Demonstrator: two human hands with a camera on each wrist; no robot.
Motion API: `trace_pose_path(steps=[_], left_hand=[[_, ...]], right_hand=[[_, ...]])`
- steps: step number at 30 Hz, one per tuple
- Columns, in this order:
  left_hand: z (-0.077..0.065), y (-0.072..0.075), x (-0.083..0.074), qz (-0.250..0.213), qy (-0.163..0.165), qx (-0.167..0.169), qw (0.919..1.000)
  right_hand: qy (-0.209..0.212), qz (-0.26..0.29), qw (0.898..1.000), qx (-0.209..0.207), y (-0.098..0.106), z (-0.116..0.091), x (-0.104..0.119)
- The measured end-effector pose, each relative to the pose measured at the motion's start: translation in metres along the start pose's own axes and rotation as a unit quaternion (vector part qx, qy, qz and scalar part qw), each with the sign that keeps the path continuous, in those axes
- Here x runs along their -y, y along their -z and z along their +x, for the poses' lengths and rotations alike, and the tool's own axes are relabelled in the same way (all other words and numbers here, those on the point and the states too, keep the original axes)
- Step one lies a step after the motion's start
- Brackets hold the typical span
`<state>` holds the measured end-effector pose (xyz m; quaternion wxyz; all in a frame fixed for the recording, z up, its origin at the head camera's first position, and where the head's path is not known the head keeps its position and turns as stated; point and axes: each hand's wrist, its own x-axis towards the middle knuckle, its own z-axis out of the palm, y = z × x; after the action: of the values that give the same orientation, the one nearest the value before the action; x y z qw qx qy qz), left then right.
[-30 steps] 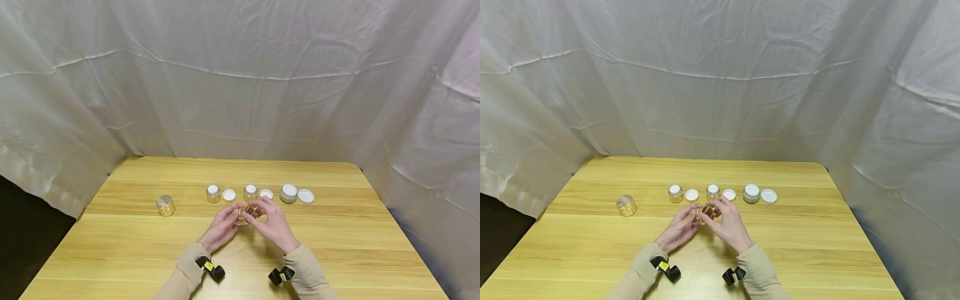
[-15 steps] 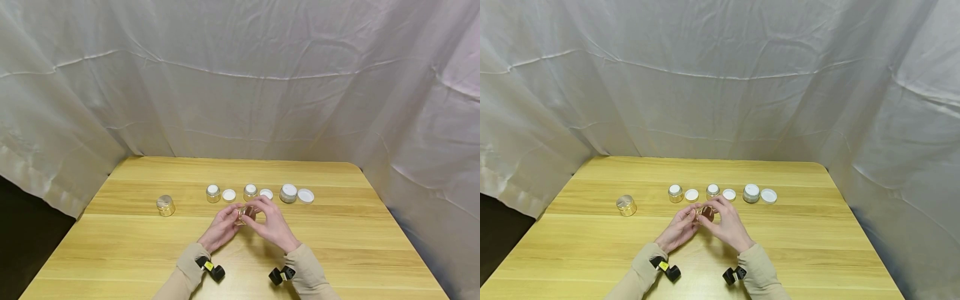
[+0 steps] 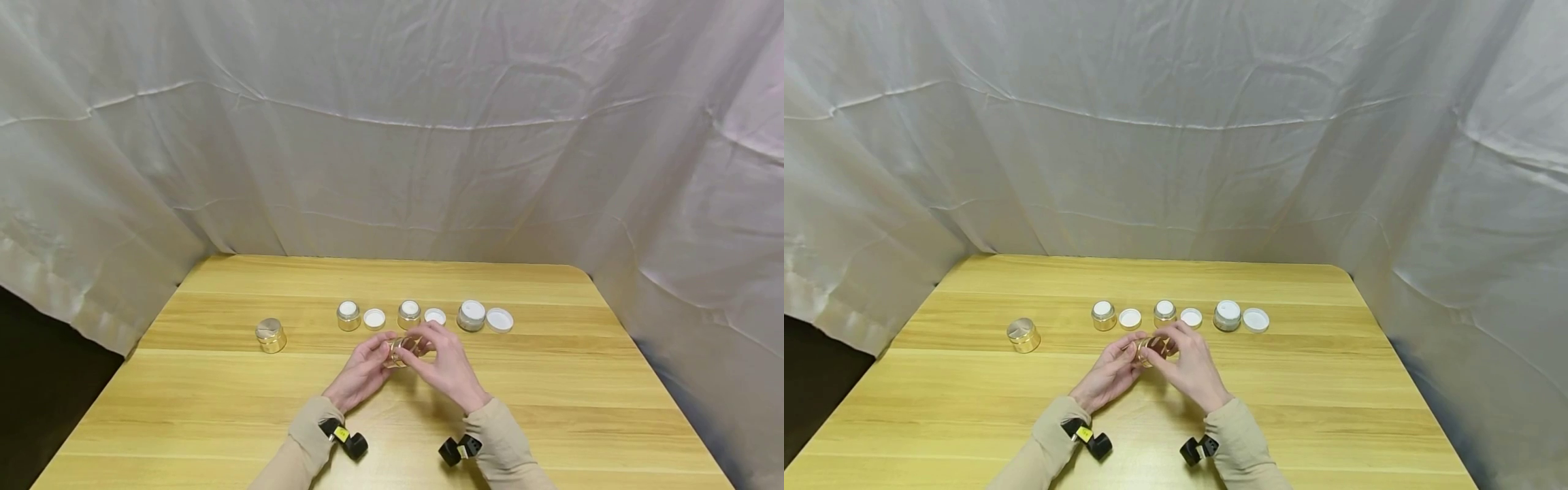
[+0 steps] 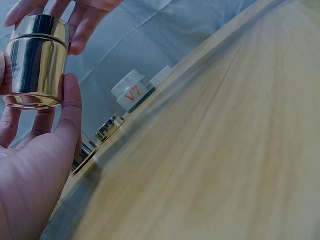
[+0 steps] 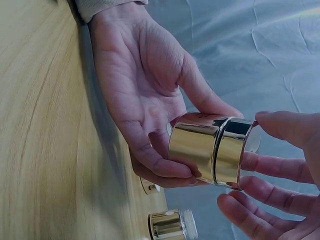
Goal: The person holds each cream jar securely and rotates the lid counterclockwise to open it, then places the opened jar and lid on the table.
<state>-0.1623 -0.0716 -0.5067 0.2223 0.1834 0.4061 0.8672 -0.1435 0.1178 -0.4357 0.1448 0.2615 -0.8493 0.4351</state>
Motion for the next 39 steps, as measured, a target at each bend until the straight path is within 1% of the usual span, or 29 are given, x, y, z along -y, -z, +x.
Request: trace_pose_path(steps=[5, 7, 9, 12, 14, 20, 27, 34, 36, 39], left_hand=[[-0.0005, 0.0, -0.0003, 0.005, 0.005, -0.002, 1.0], [-0.0007, -0.0003, -0.0007, 0.006, 0.005, -0.002, 1.0], [-0.0006, -0.0006, -0.0009, 0.006, 0.005, -0.002, 1.0], [-0.0006, -0.001, -0.0013, 0.004, 0.005, -0.001, 1.0], [-0.0004, -0.001, -0.0011, 0.002, 0.003, 0.002, 1.0], [0.0, -0.0007, -0.0001, -0.003, -0.008, 0.018, 0.9998], [-0.0001, -0.0004, 0.0002, 0.004, -0.005, 0.011, 0.9999], [-0.0002, -0.0004, -0.0004, 0.002, -0.005, 0.02, 0.9998], [-0.0001, -0.0002, -0.0005, 0.001, -0.007, 0.023, 0.9997], [0.0002, 0.0003, -0.0003, 0.0, -0.007, 0.024, 0.9997]], right_hand=[[0.023, -0.018, 0.999, 0.022, 0.0019, 0.0001, 0.0004], [0.037, -0.028, 0.999, 0.025, 0.0027, 0.0001, -0.0002], [0.042, -0.029, 0.998, 0.025, 0.0026, -0.0002, -0.0005], [0.035, -0.021, 0.999, 0.02, 0.0021, 0.0, 0.0001], [0.023, -0.016, 1.0, 0.012, 0.0017, -0.0001, 0.0006], [0.0, -0.008, 1.0, -0.012, 0.0008, -0.0006, -0.0002], [0.007, -0.011, 1.0, -0.008, 0.0017, -0.0006, 0.0013], [0.033, -0.035, 0.999, 0.019, 0.0035, -0.0002, 0.0026], [0.035, -0.037, 0.998, 0.022, 0.0034, -0.0002, 0.0023], [0.027, -0.034, 0.999, 0.016, 0.0027, -0.0001, 0.0017]])
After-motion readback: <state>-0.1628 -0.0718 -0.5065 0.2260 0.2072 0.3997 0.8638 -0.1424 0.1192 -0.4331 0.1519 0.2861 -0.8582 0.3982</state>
